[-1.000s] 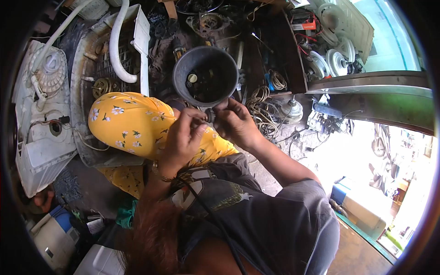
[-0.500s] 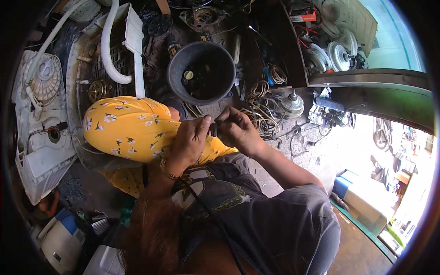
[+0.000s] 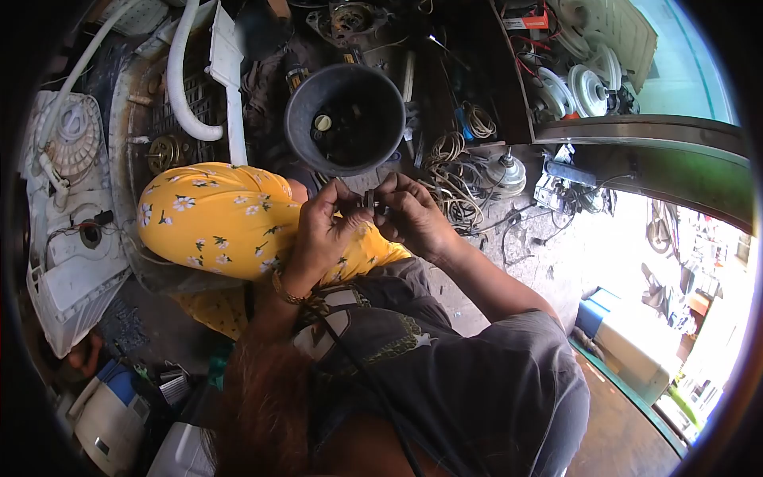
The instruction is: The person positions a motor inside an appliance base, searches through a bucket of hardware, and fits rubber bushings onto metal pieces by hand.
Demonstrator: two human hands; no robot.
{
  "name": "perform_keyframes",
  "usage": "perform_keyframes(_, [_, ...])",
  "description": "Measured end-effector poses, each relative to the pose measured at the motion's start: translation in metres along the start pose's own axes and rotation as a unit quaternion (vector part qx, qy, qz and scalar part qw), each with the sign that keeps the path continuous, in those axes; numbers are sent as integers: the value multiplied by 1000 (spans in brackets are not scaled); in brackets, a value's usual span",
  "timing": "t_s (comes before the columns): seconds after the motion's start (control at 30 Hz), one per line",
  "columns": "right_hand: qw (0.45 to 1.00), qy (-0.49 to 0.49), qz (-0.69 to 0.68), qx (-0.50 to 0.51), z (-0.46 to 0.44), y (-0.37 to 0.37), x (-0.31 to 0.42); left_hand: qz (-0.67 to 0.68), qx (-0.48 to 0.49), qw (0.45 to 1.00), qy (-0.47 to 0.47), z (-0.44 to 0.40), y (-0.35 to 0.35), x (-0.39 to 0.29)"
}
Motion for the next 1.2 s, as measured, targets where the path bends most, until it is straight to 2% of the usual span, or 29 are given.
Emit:
perform_keyframes(0.13, [1000, 7, 6, 14, -2, -4, -1, -72, 56, 995, -42, 5, -4, 18])
perform_keyframes(0.23, [1000, -7, -11, 6, -2, -5, 0, 59, -80, 995, 15, 0, -1, -7])
perform_keyframes(0.27, [1000, -4, -14, 4, -1, -5, 1, -7, -42, 997, 71, -4, -3, -17])
perform_keyframes(0.37, [1000, 0, -15, -24, 1, -5, 0, -59, -13, 994, 92, -3, -3, -15])
perform_keyframes(0.6, [993, -87, 73, -27, 2, -1, 3, -140, -19, 990, 3, 3, 7, -2])
perform_keyframes(0.7, [995, -70, 67, -37, 3, -2, -2, -177, 27, 983, -28, -2, 11, 0])
perform_keyframes(0.73, [994, -73, 76, -41, 4, -2, -3, -179, 4, 984, 7, -3, 10, 0])
perform_keyframes(0.83, [990, -86, 101, -49, 3, -3, -3, -159, 19, 986, -53, -4, 8, 8])
perform_keyframes(0.93, [992, -86, 83, -32, 0, -9, -3, -180, 45, 980, -68, -6, 7, 7])
perform_keyframes(1.03, [997, -42, -3, -63, -2, -19, -8, -98, -15, 994, -45, -4, 8, 13])
perform_keyframes(1.13, [998, -28, 19, -45, -4, -21, -9, -47, -11, 999, -4, -5, 14, 14])
perform_keyframes(1.2, [999, -30, -5, -31, -4, -18, -8, 3, -3, 998, -58, -3, 16, 19])
Point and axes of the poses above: each hand's wrist, its own z-axis away from the middle knuckle, its own y-axis out of the palm, x = y × z, the point moved 7 cm from there along -z, towards the middle knuckle, and after that the axes turned 12 degrees about y, right-handed, at the moved point
